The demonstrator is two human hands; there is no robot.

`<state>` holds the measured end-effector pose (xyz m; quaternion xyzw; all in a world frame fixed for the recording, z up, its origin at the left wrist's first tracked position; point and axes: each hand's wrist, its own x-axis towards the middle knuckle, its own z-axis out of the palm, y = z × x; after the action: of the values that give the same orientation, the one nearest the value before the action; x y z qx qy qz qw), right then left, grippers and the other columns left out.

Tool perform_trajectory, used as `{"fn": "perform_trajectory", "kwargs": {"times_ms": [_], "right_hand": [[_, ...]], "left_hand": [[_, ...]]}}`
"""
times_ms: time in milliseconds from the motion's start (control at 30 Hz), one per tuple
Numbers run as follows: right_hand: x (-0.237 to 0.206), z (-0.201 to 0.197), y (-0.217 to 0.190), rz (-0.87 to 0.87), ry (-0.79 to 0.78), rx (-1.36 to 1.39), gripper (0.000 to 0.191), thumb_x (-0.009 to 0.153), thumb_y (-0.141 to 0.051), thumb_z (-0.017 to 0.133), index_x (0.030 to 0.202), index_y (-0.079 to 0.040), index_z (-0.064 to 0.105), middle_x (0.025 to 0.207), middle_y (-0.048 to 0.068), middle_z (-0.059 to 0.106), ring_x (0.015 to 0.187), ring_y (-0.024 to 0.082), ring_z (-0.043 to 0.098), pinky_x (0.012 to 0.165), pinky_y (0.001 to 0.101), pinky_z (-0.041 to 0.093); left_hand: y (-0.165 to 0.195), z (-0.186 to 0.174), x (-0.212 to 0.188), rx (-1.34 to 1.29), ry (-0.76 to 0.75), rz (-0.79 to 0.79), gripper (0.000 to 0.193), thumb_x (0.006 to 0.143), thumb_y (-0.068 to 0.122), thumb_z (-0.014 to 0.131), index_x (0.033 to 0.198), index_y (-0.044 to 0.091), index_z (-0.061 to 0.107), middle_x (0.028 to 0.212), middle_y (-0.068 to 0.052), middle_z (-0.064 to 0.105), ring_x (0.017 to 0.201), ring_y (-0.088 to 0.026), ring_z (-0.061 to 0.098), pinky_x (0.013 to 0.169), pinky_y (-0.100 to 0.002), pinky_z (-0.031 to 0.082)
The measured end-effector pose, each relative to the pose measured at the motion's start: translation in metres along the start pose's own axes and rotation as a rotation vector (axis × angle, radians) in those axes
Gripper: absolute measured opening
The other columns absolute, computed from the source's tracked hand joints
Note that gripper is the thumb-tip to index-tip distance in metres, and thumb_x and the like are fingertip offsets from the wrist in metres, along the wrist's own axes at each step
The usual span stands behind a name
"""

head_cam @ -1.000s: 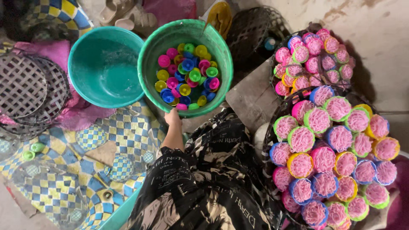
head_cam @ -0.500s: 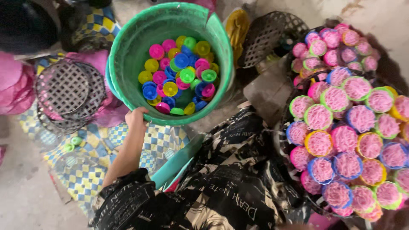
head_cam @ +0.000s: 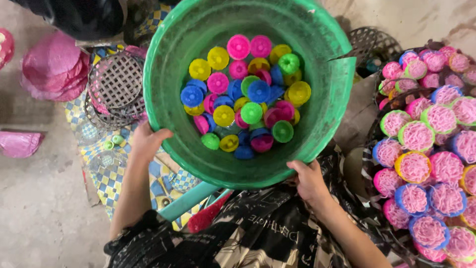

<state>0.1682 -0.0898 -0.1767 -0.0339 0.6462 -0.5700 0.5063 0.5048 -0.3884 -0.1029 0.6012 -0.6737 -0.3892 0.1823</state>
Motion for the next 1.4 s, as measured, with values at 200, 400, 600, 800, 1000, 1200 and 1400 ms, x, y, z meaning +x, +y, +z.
{"fn": "perform_trajectory", "kwargs": {"times_ms": [200,400,600,800,1000,1200,1400], "right_hand": [[-0.023,-0.002,0.004,0.003,-0.019,0.13,0.029,0.086,-0.006,0.064,0.114,-0.004,0.059,0.091,0.006,0.07,0.067,0.017,0.066,0.054,0.0314,0.05],[-0.041,0.015,-0.01,-0.045,-0.032,0.124,0.028,0.089,-0.006,0.063,0.116,0.002,0.061,0.096,0.008,0.071,0.075,0.019,0.067,0.061,0.0319,0.053],[-0.042,0.014,-0.007,-0.063,0.003,0.154,0.033,0.085,-0.004,0.062,0.117,0.0,0.06,0.101,0.008,0.072,0.081,0.021,0.071,0.068,0.0347,0.058],[-0.039,0.001,0.003,-0.071,0.014,0.135,0.031,0.087,-0.006,0.066,0.116,0.003,0.061,0.102,0.009,0.072,0.08,0.02,0.068,0.066,0.0338,0.054],[-0.038,-0.006,0.006,-0.071,-0.002,0.168,0.031,0.086,-0.007,0.066,0.116,0.0,0.06,0.1,0.006,0.071,0.084,0.019,0.069,0.065,0.034,0.055],[-0.035,-0.009,0.008,-0.092,-0.055,0.163,0.029,0.088,-0.007,0.066,0.116,0.002,0.063,0.101,0.008,0.073,0.084,0.02,0.069,0.068,0.0332,0.056],[-0.038,-0.007,0.005,-0.156,-0.09,0.161,0.028,0.089,-0.004,0.065,0.115,0.004,0.062,0.103,0.008,0.073,0.087,0.019,0.07,0.075,0.0336,0.057]], "left_hand": [[0.104,0.033,-0.003,0.611,0.301,0.844,0.066,0.083,0.041,0.079,0.137,0.009,0.06,0.13,-0.016,0.066,0.121,-0.036,0.062,0.101,-0.047,0.052],[0.119,0.19,0.056,0.881,-0.539,0.726,0.117,0.062,0.056,0.089,0.156,0.014,0.034,0.143,-0.023,0.049,0.125,-0.046,0.051,0.098,-0.052,0.047],[0.098,0.272,0.096,0.658,-0.817,0.733,0.121,0.06,0.057,0.095,0.15,0.006,0.033,0.146,-0.023,0.052,0.134,-0.039,0.055,0.112,-0.044,0.046],[0.083,0.271,0.076,0.659,-0.941,0.598,0.123,0.054,0.027,0.098,0.153,0.014,0.026,0.141,-0.024,0.057,0.128,-0.04,0.058,0.104,-0.044,0.051],[0.064,0.234,0.067,0.659,-1.162,0.614,0.124,0.06,0.026,0.097,0.154,0.017,0.017,0.135,-0.026,0.057,0.123,-0.04,0.06,0.101,-0.045,0.05],[0.057,0.232,0.077,0.578,-1.044,0.614,0.089,0.088,0.024,0.071,0.161,0.019,0.021,0.118,-0.022,0.071,0.109,-0.038,0.069,0.093,-0.048,0.055],[0.044,0.233,0.103,0.749,-0.908,0.74,0.037,0.093,0.032,0.073,0.126,0.016,0.069,0.116,-0.019,0.073,0.107,-0.039,0.068,0.093,-0.05,0.054]]}}
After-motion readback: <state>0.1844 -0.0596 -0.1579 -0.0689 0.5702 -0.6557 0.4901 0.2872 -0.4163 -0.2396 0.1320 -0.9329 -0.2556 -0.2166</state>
